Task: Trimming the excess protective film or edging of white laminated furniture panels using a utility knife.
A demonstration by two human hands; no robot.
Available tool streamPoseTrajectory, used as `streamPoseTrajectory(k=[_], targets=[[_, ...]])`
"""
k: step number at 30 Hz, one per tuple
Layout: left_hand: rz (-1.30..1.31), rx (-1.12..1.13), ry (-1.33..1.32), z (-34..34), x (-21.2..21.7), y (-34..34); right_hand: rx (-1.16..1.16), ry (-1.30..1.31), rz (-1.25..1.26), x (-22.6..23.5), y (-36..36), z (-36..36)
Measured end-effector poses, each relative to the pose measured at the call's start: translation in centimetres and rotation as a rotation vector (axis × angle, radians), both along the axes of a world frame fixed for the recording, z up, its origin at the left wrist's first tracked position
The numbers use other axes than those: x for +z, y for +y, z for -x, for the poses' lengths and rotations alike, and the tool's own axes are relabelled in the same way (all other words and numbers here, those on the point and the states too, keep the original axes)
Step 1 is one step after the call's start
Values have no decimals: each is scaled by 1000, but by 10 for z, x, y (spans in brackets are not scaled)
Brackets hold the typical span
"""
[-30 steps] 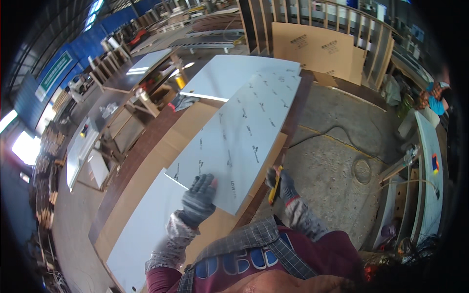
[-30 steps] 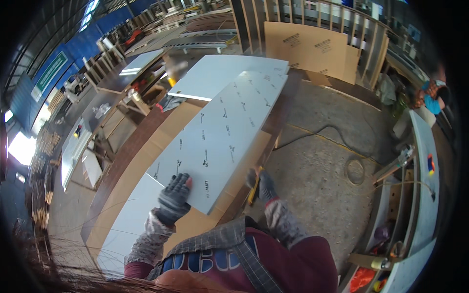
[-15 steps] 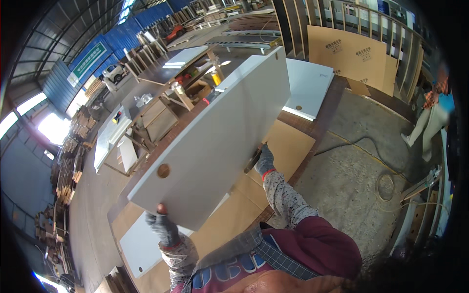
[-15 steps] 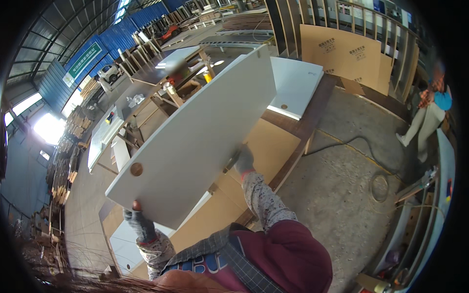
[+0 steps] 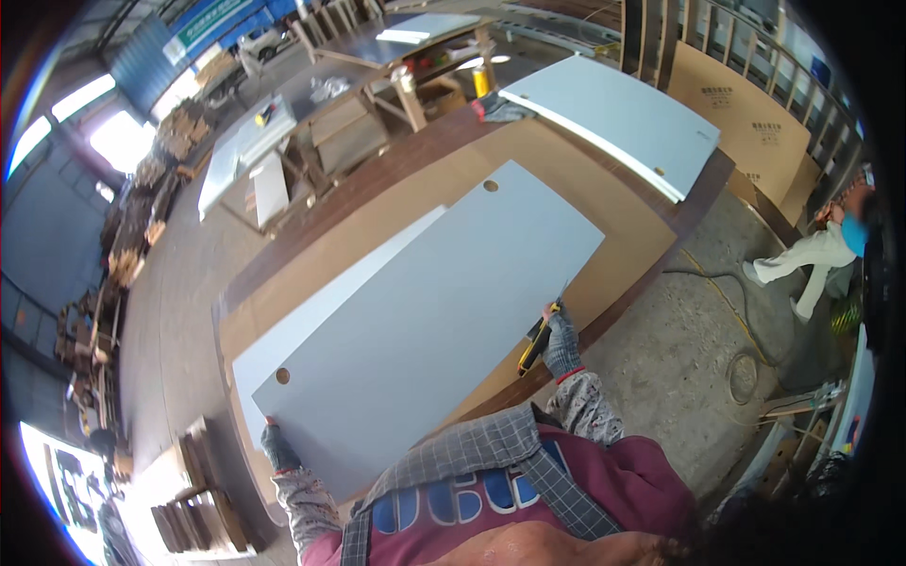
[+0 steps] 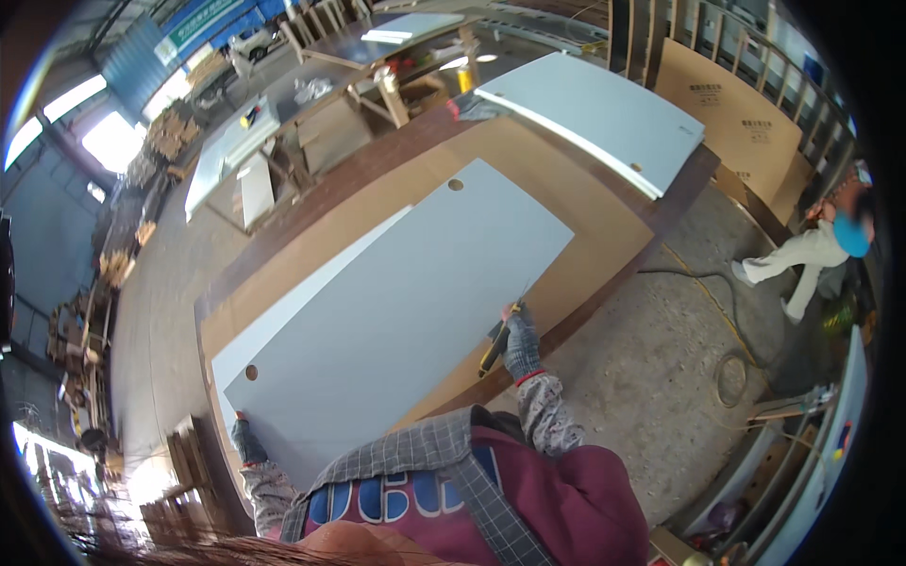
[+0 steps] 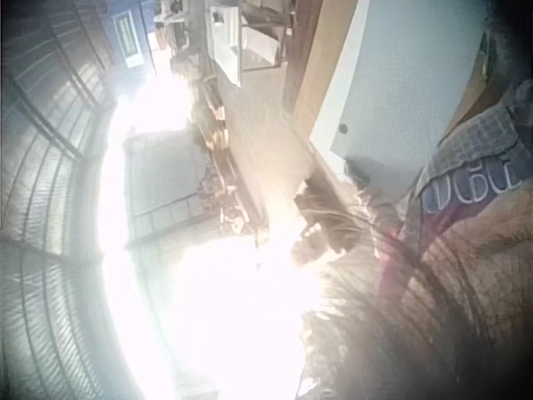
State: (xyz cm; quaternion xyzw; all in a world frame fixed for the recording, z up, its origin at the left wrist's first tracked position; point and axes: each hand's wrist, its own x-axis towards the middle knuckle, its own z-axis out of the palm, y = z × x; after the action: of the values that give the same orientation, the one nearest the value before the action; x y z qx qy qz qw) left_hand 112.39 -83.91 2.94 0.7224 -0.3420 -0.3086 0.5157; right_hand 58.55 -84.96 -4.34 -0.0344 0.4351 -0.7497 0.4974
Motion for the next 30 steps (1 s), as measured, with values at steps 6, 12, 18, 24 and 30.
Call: streamPoseTrajectory(k=[6,12,18,24,30], targets=[[-240,113,-83,-136,-65,33,191,401,-97,0,45,-78],[-208,86,-242,-174,-34,-32,409,317,-194,-4,44,-117],[-239,-391,-929,-230,-47,-62,605,323,-177,-5,31,-125],[144,172,-126,-213,-155,26,350,288,-227,1,40,-104],[265,454,153,-133,-99,19,266,404,-227,-2,25,-91]])
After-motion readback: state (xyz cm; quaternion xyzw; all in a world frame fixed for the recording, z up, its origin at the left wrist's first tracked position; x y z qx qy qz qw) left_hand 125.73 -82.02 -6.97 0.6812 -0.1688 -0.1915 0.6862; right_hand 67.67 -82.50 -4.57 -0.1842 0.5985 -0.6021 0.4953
